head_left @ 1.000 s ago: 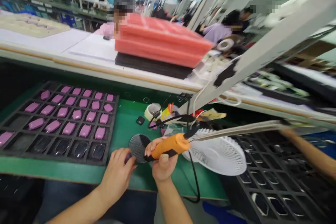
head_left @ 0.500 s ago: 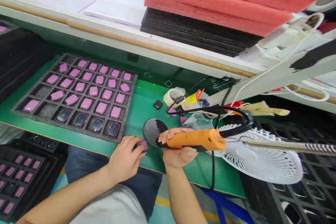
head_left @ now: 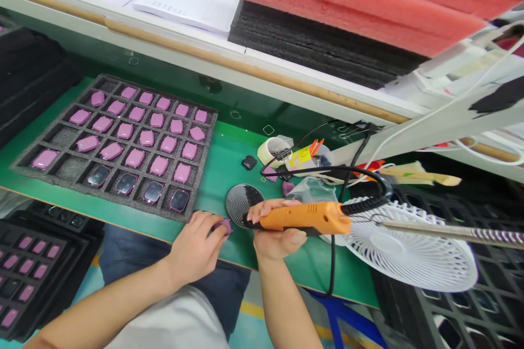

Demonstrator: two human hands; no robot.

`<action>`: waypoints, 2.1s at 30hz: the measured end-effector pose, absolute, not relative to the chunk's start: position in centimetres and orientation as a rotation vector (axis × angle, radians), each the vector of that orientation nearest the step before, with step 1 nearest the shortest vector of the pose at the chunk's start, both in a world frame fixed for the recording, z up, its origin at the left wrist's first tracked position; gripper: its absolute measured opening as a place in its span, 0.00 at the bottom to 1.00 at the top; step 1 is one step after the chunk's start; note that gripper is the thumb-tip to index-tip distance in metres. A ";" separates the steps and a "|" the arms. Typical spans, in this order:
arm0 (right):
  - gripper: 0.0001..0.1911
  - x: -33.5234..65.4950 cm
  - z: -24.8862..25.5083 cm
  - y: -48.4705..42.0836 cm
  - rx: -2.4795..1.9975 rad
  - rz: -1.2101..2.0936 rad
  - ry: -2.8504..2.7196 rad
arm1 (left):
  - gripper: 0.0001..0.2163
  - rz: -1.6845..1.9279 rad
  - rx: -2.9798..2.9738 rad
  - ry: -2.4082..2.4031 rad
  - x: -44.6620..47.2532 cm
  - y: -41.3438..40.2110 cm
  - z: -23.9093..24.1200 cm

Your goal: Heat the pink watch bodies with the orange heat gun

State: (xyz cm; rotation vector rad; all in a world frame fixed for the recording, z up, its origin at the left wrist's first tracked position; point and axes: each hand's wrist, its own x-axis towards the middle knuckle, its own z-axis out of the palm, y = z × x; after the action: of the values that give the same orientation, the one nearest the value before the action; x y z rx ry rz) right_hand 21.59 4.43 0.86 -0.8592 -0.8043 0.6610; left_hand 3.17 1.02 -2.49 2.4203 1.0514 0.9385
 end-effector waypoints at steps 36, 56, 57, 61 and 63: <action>0.28 20.5 3.9 3.5 -0.826 0.880 -0.945 | 0.07 0.969 2.450 1.060 3.4 1.3 -2.3; 0.29 19.8 2.9 3.2 -0.846 0.869 -0.958 | 0.08 0.978 2.443 1.059 3.5 1.3 -2.1; 0.29 19.8 2.9 3.2 -0.843 0.869 -0.964 | 0.08 0.984 2.441 1.059 3.5 1.3 -2.1; 0.28 19.5 2.6 3.2 -0.810 0.888 -0.985 | 0.08 1.004 2.432 1.060 3.6 1.3 -2.0; 0.28 19.4 2.5 3.2 -0.791 0.894 -0.987 | 0.09 0.995 2.434 1.061 3.6 1.3 -2.1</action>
State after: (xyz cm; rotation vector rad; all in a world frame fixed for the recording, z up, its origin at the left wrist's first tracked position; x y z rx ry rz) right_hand 19.40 3.21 2.46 -0.7907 -0.9873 0.8939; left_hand 3.59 1.27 -2.07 2.4338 1.0611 0.9952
